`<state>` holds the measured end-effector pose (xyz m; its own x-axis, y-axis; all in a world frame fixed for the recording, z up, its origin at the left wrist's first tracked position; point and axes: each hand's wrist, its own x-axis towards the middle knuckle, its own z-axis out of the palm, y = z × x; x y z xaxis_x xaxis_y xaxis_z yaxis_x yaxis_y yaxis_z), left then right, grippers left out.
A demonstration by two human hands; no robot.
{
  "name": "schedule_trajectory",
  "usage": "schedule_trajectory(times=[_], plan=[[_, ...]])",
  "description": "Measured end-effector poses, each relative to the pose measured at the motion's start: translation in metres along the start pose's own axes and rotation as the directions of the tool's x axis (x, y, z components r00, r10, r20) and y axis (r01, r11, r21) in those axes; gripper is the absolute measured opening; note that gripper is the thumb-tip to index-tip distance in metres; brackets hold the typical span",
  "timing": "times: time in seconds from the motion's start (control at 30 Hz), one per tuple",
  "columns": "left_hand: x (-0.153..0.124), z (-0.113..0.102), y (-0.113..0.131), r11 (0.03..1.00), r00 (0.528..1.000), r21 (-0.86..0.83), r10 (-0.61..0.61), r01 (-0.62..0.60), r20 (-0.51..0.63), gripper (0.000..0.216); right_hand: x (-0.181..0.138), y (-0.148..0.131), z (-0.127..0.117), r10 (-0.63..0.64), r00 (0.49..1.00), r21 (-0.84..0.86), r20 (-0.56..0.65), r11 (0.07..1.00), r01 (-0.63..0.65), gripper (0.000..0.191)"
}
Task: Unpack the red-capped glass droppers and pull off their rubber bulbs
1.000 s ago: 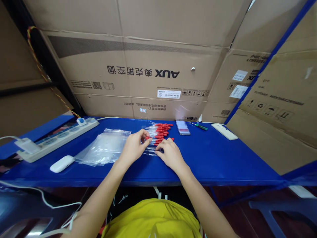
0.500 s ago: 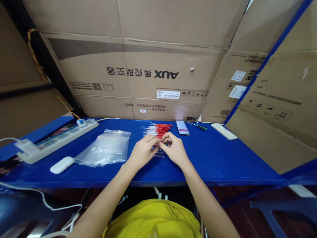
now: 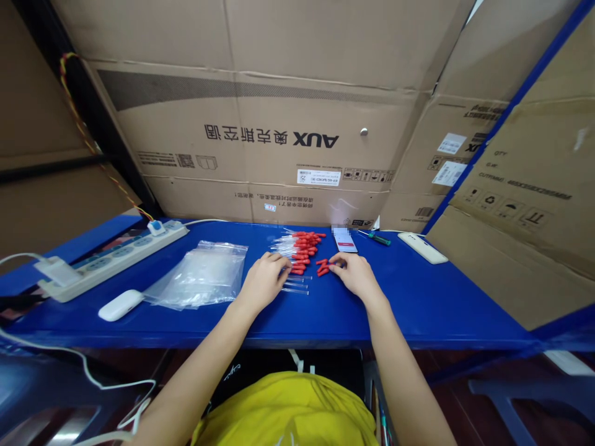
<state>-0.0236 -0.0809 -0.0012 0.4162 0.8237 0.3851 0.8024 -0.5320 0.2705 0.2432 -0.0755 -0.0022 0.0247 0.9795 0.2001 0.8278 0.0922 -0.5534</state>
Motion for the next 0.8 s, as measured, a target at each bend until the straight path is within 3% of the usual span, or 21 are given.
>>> schedule_trajectory(times=[0.17, 0.27, 0.4, 0.6, 0.8], plan=[[0.0, -0.001, 0.001, 1.0, 1.0, -0.008, -0.008, 0.008, 0.02, 0.02, -0.005, -0.015, 0.004, -0.053, 0.997, -0.096, -0.06, 0.994, 0.047, 0.02], [-0.001, -0.001, 0.0, 1.0, 1.0, -0.015, -0.013, 0.013, 0.015, 0.021, -0.012, -0.032, 0.009, -0.238, 0.971, -0.129, -0.03, 0.964, 0.232, 0.018], [0.0, 0.0, 0.0, 1.0, 1.0, -0.01, -0.013, 0.014, 0.017, 0.021, -0.025, -0.06, 0.021, -0.427, 0.897, -0.196, 0.113, 0.875, 0.442, 0.026], [0.0, -0.002, 0.001, 1.0, 0.998, 0.005, -0.029, 0.028, 0.053, 0.024, -0.032, -0.072, 0.036, -0.4, 0.902, -0.364, 0.161, 0.826, 0.431, 0.032], [-0.001, -0.003, 0.002, 0.998, 0.996, 0.022, -0.067, 0.066, 0.062, 0.019, -0.031, -0.07, 0.034, -0.384, 0.906, -0.382, 0.18, 0.821, 0.424, 0.029]])
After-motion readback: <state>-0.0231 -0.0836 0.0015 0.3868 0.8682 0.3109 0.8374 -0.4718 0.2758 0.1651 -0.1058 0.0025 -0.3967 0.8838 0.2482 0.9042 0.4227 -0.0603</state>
